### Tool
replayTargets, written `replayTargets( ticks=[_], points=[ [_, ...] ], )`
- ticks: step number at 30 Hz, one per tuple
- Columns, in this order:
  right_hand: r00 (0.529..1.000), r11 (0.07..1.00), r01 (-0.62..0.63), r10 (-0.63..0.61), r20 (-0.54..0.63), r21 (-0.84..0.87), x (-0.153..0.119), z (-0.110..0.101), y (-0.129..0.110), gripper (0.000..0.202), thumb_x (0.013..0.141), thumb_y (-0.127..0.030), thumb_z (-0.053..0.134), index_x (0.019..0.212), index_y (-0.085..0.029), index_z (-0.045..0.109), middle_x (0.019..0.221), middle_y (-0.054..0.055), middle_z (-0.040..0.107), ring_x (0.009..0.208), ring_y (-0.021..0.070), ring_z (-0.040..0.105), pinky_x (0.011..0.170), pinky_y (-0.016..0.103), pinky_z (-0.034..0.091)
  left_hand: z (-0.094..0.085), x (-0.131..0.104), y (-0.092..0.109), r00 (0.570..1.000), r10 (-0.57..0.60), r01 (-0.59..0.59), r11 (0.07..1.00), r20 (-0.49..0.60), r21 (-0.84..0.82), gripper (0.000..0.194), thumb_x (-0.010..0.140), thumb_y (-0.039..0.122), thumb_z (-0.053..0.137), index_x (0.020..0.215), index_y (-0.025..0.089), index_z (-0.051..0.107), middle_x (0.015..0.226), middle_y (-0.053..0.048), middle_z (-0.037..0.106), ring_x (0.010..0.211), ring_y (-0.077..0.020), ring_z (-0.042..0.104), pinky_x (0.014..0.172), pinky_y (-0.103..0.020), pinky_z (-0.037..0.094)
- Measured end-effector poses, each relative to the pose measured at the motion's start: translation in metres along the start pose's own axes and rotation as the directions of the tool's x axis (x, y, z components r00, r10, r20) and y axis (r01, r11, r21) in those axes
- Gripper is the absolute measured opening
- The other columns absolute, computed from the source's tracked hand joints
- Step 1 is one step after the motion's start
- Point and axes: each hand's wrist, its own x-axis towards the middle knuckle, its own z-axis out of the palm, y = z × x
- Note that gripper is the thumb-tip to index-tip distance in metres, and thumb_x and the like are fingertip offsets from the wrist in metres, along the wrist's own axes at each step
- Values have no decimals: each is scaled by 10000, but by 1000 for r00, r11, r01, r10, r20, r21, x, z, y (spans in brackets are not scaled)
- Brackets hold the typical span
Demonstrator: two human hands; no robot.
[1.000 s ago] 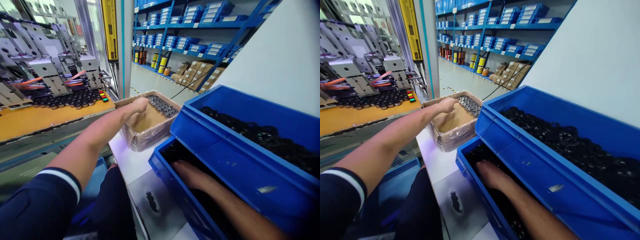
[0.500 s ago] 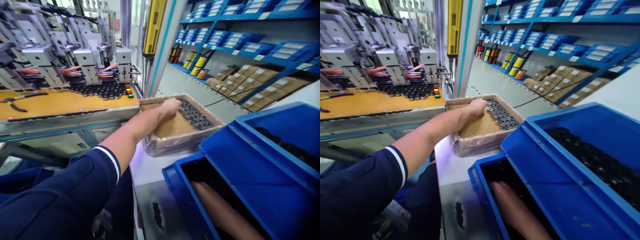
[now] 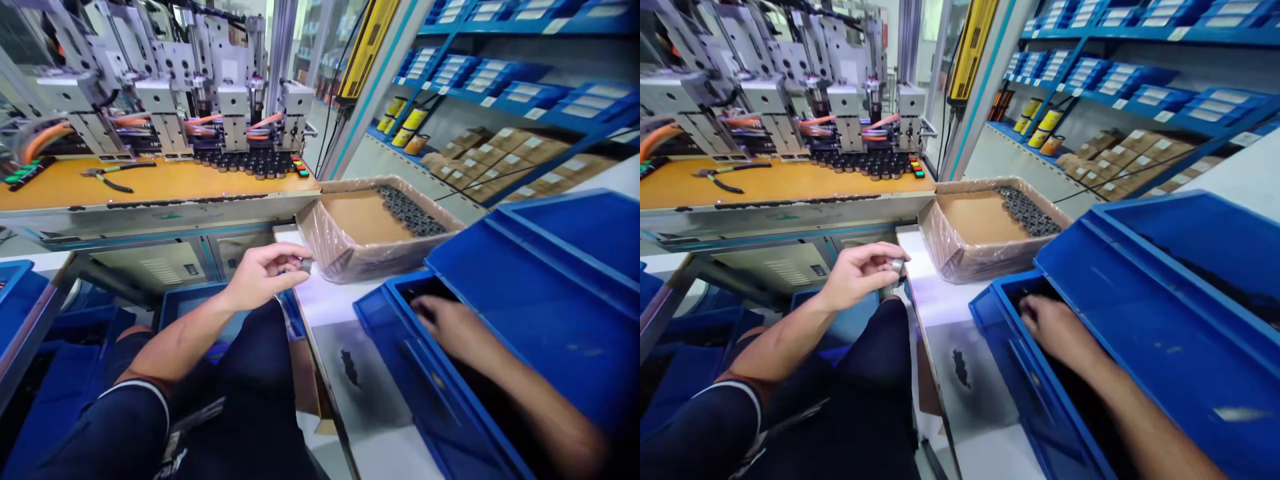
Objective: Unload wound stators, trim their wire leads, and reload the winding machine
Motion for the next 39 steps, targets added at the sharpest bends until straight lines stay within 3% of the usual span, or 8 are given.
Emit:
replayTargets(
  ticks=[3, 6, 9, 12, 19, 26, 31, 39],
  points=[
    [975, 997, 23, -39, -217, -76, 9, -16, -40, 153, 850, -348, 553, 806, -237, 648, 706, 72, 669, 627, 266, 634, 605, 404, 506, -8, -31, 15, 997, -80, 81, 988, 10, -128, 287, 722, 194, 800, 1004, 189, 741, 1022, -64, 726, 775, -109, 669, 741, -218, 568],
    [922, 988, 140, -154, -357, -64, 12, -18, -95, 100, 905, -315, 575, 909, -245, 646, 821, 42, 683, 710, 210, 641, 687, 374, 530, -3, -41, 24, 997, -66, 75, 976, 49, -203, 275, 719, 141, 792, 980, 218, 750, 1079, -49, 713, 841, -116, 681, 797, -236, 578],
    [857, 944, 330, -295, -423, 11, 4, -3, -143, 29, 888, -200, 616, 899, -221, 633, 833, 27, 682, 722, 166, 642, 666, 313, 537, 4, -47, 24, 991, -90, 111, 961, 95, -253, 275, 691, 113, 810, 942, 216, 759, 1066, -46, 734, 814, -107, 690, 774, -220, 584],
    [823, 857, 484, -378, -424, 175, -11, 17, -166, 114, 854, -121, 629, 933, -201, 611, 820, 40, 646, 736, 166, 625, 645, 307, 527, 10, -55, 20, 977, -161, 195, 942, 142, -273, 343, 667, 97, 824, 983, 213, 756, 985, -49, 767, 757, -102, 701, 731, -203, 591],
    [857, 797, 481, -340, -387, 365, -29, 28, -165, 172, 846, -84, 619, 978, -194, 614, 834, 49, 627, 764, 165, 619, 667, 304, 529, 27, -60, 13, 983, -98, 134, 960, 156, -246, 267, 662, 59, 810, 877, 216, 785, 1057, -61, 764, 808, -119, 720, 702, -182, 586],
    [868, 791, 472, -340, -363, 388, -28, 27, -163, 190, 862, -66, 602, 1007, -187, 621, 878, 66, 641, 790, 159, 628, 672, 295, 541, 36, -56, 6, 977, -154, 188, 948, 144, -257, 426, 597, 34, 848, 968, 228, 775, 996, -40, 784, 883, -148, 738, 798, -209, 610],
    [838, 797, 511, -378, -394, 323, -26, 29, -159, 185, 864, -78, 605, 1022, -172, 620, 912, 75, 623, 824, 163, 625, 689, 304, 550, 41, -54, 7, 956, -213, 265, 920, 200, -290, 347, 627, 48, 837, 928, 210, 778, 1079, -58, 769, 858, -146, 746, 788, -216, 618],
    [811, 817, 532, -417, -410, 223, -25, 26, -159, 263, 869, -77, 602, 1102, -196, 634, 946, 73, 605, 833, 171, 625, 672, 311, 552, 48, -52, 8, 951, -281, 308, 903, 128, -301, 455, 522, 108, 903, 947, 202, 768, 817, -18, 773, 724, -142, 723, 718, -246, 627]
  ],
)
